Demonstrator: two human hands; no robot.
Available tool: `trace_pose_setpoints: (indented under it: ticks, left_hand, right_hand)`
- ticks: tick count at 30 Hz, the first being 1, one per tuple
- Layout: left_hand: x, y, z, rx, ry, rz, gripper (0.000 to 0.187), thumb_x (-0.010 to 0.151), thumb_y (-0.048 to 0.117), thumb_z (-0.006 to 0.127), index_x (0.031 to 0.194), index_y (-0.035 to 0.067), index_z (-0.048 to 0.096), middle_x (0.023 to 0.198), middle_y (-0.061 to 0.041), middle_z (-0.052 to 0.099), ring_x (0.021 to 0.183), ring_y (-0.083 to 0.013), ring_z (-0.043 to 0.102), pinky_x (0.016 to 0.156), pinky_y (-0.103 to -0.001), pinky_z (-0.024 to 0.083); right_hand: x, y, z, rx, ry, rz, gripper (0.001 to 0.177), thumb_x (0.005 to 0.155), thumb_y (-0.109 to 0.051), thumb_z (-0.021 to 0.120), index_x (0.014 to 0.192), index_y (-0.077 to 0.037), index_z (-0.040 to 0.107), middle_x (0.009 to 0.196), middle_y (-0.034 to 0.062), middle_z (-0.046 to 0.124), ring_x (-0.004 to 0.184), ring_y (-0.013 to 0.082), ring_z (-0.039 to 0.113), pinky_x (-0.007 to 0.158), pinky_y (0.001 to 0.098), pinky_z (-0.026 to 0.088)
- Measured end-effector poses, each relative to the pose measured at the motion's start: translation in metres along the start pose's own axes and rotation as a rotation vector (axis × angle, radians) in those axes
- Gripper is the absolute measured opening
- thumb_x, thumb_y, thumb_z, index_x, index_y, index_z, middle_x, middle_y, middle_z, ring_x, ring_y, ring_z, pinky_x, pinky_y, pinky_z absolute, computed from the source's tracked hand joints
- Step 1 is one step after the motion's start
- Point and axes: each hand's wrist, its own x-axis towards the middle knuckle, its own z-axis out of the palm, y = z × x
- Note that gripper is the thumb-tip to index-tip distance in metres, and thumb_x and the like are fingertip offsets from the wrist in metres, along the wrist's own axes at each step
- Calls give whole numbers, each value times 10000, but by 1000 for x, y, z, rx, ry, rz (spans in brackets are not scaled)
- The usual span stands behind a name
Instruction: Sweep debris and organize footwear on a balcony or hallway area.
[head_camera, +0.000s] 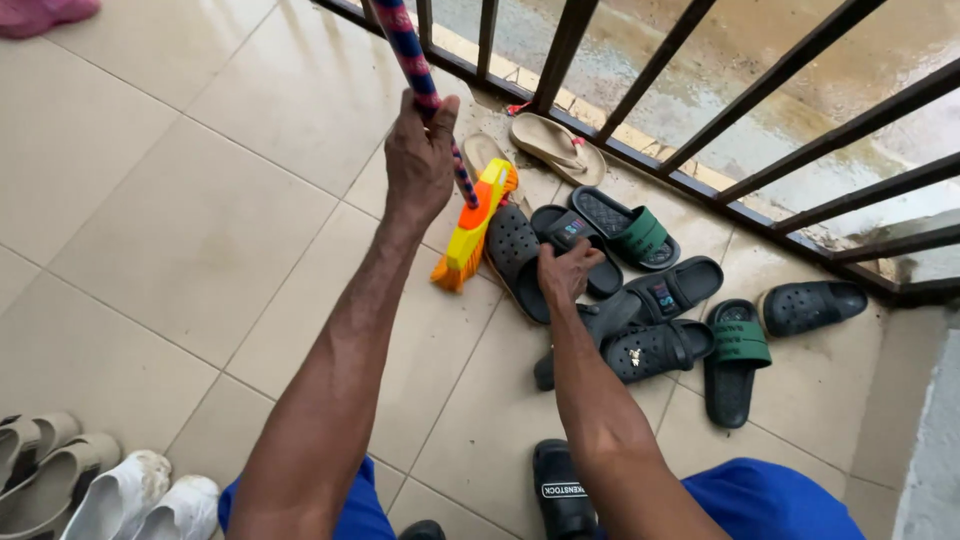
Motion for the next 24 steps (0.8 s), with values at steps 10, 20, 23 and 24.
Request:
trace_pose_setpoints:
  ticks: [10,20,23,24]
  left_hand:
    - [5,6,-19,-2,-17,-16,362,1118,412,544,1090,53,513,772,-45,566,625,-148,623,512,-338,525]
    - [15,-15,-36,99,59,150,352,1168,402,544,1103,56,519,786,-66,550,669,-192,549,621,-397,458]
    - [13,-19,-35,94,42,143,346,1164,403,535,1092,65,520,785,-64,559,671,-186,576,618,-390,472]
    - [11,-21,-34,94,36,125,345,1159,405,535,1082,69,519,785,-63,568,670,-180,594,614,-383,482]
  right_hand:
    - [18,37,23,-143,-80,-243,357,856,-239,706,1199,-141,695,1303,223,521,1116,454,600,941,537,504]
    - [30,-35,-41,179,375,-630,206,878,-139,695,1053,-39,737,1024,241,680,969,473,651,837,545,525]
    - [59,42,37,48,252,-552,280,849,-170,710,1088,-26,730,1043,267,668,958,501,631,829,582,515]
    - [93,90,68,-96,118,-475,317,808,-188,727,1077,-20,726,1041,282,661,948,517,618,845,599,517]
